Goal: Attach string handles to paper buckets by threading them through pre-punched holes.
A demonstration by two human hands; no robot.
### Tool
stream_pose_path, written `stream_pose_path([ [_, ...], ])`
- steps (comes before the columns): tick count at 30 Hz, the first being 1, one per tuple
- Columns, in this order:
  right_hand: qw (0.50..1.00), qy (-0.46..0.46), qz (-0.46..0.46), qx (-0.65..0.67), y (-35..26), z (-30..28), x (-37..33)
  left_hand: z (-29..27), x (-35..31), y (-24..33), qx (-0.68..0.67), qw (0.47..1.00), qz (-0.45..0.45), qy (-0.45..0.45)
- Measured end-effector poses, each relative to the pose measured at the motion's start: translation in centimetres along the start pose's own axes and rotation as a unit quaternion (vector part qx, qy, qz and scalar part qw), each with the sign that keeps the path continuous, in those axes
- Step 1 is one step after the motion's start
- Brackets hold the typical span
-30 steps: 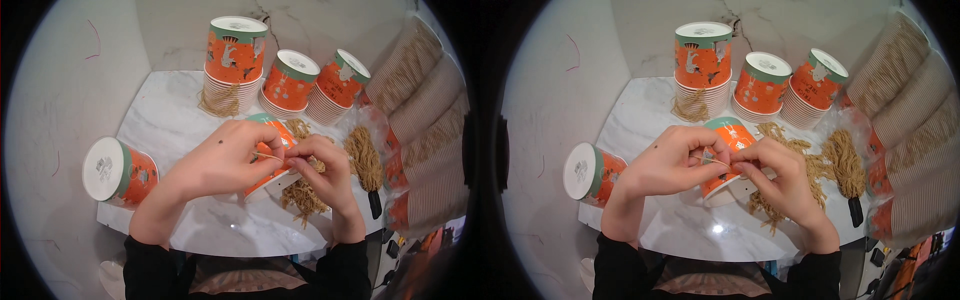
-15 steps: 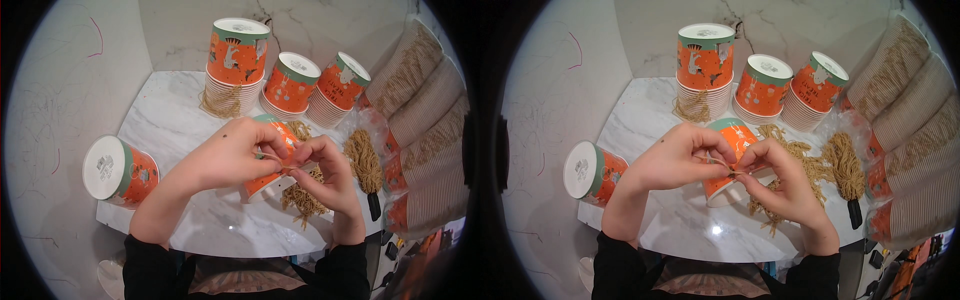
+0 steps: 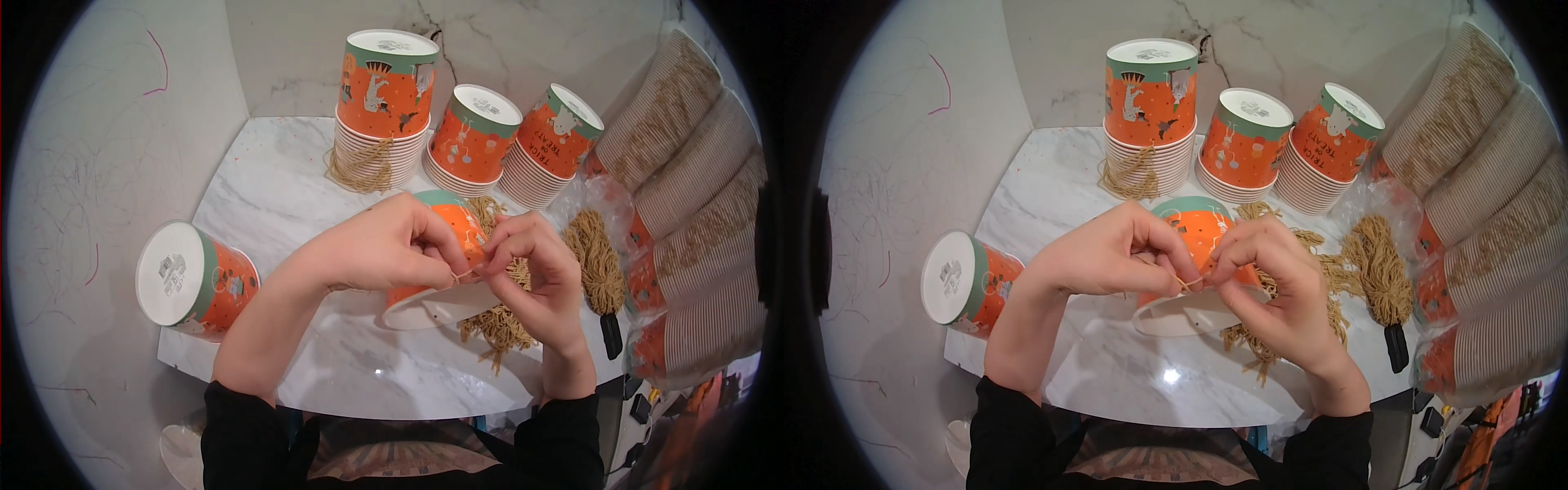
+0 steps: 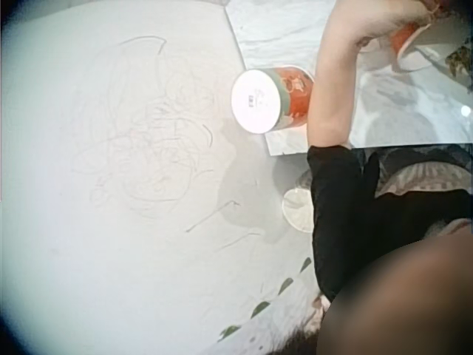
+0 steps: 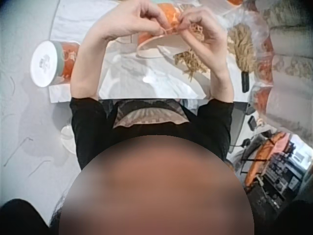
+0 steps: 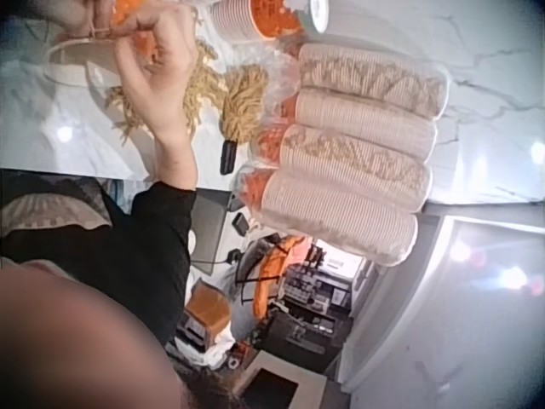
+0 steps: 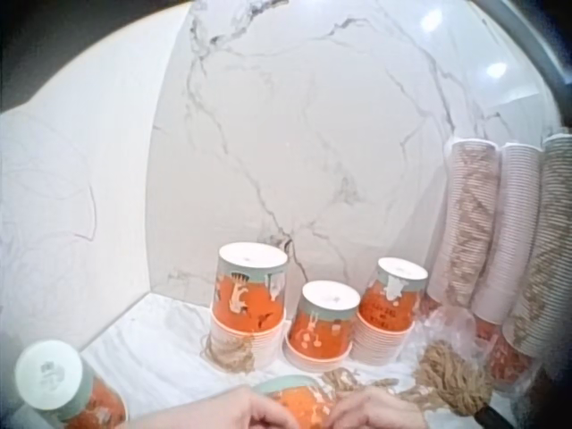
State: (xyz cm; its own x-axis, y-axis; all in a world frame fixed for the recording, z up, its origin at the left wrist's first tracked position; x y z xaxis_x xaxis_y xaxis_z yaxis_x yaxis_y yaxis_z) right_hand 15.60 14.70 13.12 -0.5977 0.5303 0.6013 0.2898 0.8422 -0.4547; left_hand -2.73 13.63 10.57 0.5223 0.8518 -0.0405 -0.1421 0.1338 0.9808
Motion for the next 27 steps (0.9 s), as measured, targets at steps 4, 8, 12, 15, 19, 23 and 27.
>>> stream_pose_path([
  [4,1.000,0.007,-0.004,-0.023,0.0,-0.1,0.0,0.2,0.4,-0.6,-0.024,0.999,-0.028,-0.027],
  [8,0.999,0.012,0.004,-0.038,0.0,-0.3,0.0,0.1,1.2,-1.2,-0.072,0.997,-0.031,0.005],
  [12,0.999,0.005,0.005,-0.046,0.0,-0.6,-0.1,0.5,1.4,-1.5,-0.192,0.980,-0.042,0.032],
  [15,1.000,0.000,0.010,-0.018,-0.1,-0.5,-0.1,0.0,1.4,-1.5,-0.234,0.970,-0.026,0.067],
  [19,0.998,-0.001,0.057,-0.005,-0.3,0.6,-0.2,-0.1,1.7,-1.5,-0.245,0.967,-0.018,0.065],
  [23,0.992,0.018,0.121,0.006,1.0,0.7,-0.6,-0.1,1.7,-1.4,-0.238,0.969,-0.004,0.069],
  [27,0.995,0.033,0.098,-0.008,1.2,0.6,-0.7,-0.4,1.9,-1.8,-0.209,0.976,0.003,0.065],
])
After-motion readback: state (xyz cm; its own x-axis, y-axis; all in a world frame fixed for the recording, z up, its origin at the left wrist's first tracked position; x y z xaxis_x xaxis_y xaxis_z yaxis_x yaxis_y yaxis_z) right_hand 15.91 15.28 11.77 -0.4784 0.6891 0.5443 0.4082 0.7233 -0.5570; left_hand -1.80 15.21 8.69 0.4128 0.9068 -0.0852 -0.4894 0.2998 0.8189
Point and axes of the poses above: each hand's wrist, its own x-axis towards the middle knuckle, its own z-axis out of the palm, y = z × x, the point moved 5 cm from there along x, towards the middle knuckle, and after that the axes turned 15 degrees about -x, right-handed, at the moved point
